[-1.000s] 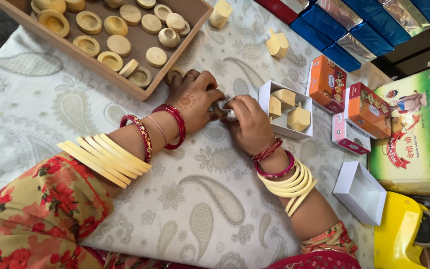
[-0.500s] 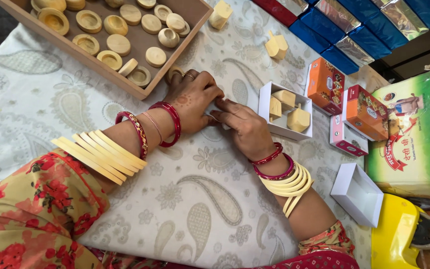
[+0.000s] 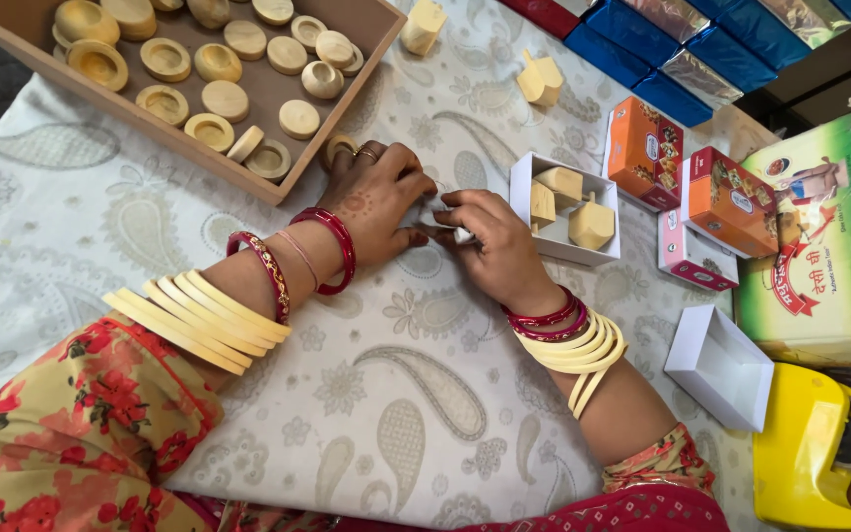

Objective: The person assembles small white cardboard boxes by folding them, places carved wooden objects into the boxes, and wipes the surfaces of several product boxes using a cloth.

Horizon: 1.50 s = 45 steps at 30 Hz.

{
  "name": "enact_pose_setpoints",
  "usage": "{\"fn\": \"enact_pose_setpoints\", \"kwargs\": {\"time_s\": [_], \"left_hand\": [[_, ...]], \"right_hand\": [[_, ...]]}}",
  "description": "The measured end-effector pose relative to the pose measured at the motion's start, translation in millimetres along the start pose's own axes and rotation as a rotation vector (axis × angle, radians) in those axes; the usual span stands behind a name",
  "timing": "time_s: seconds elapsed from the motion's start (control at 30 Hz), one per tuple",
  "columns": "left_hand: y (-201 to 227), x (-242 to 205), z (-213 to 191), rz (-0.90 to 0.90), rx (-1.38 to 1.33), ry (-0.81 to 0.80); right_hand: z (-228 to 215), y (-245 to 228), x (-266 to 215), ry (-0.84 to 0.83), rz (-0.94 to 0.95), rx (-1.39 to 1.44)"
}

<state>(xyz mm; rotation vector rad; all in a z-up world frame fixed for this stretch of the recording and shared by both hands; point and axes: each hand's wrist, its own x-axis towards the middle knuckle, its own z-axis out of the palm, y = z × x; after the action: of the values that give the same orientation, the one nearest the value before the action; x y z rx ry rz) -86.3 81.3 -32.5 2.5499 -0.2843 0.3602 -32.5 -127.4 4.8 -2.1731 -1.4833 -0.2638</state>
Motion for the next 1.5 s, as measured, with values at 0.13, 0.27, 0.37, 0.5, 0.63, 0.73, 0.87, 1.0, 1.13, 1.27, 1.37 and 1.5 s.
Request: {"fn": "enact_pose_setpoints", "kwargs": {"time_s": [0.13, 0.27, 0.37, 0.5, 0.63, 0.73, 0.87, 1.0, 1.13, 1.27, 1.37, 1.5], "left_hand": [[1, -3, -2, 0.016, 0.001, 0.003], [0, -3, -2, 0.022, 0.007, 0.002], [-2, -2, 4, 0.035, 0.013, 0.029], [-1, -1, 2, 0.042, 0.036, 0.063], [1, -3, 0, 0.021, -0.018, 0.01], [0, -3, 1, 0.047, 0.004, 0.053], [3, -3, -5, 0.013, -0.001, 0.016], [0, -3, -1, 0.005, -0.051, 0.019], [2, -1, -3, 0.007, 0.019, 0.007], [3, -3, -5, 0.012, -0.034, 0.018], [2, -3, -6, 0.03, -0.045, -0.001], [0, -2, -2, 0.095, -0.123, 0.001]], "right_hand": [[6, 9, -4, -0.022, 0.042, -0.033], [8, 8, -12, 0.055, 0.174, 0.074], [5, -3, -10, 0.14, 0.163, 0.135], [-3, -18, 7, 0.061, -0.009, 0.078], [6, -5, -7, 0.006, -0.046, 0.007], [10, 7, -16, 0.012, 0.08, -0.007], [6, 3, -10, 0.12, 0.169, 0.119], [-1, -10, 0, 0.031, 0.027, 0.105], [3, -3, -5, -0.032, 0.007, 0.037], [0, -6, -3, -0.041, 0.035, -0.016], [0, 0, -7, -0.032, 0.075, 0.045], [3, 9, -10, -0.016, 0.245, 0.314]]}}
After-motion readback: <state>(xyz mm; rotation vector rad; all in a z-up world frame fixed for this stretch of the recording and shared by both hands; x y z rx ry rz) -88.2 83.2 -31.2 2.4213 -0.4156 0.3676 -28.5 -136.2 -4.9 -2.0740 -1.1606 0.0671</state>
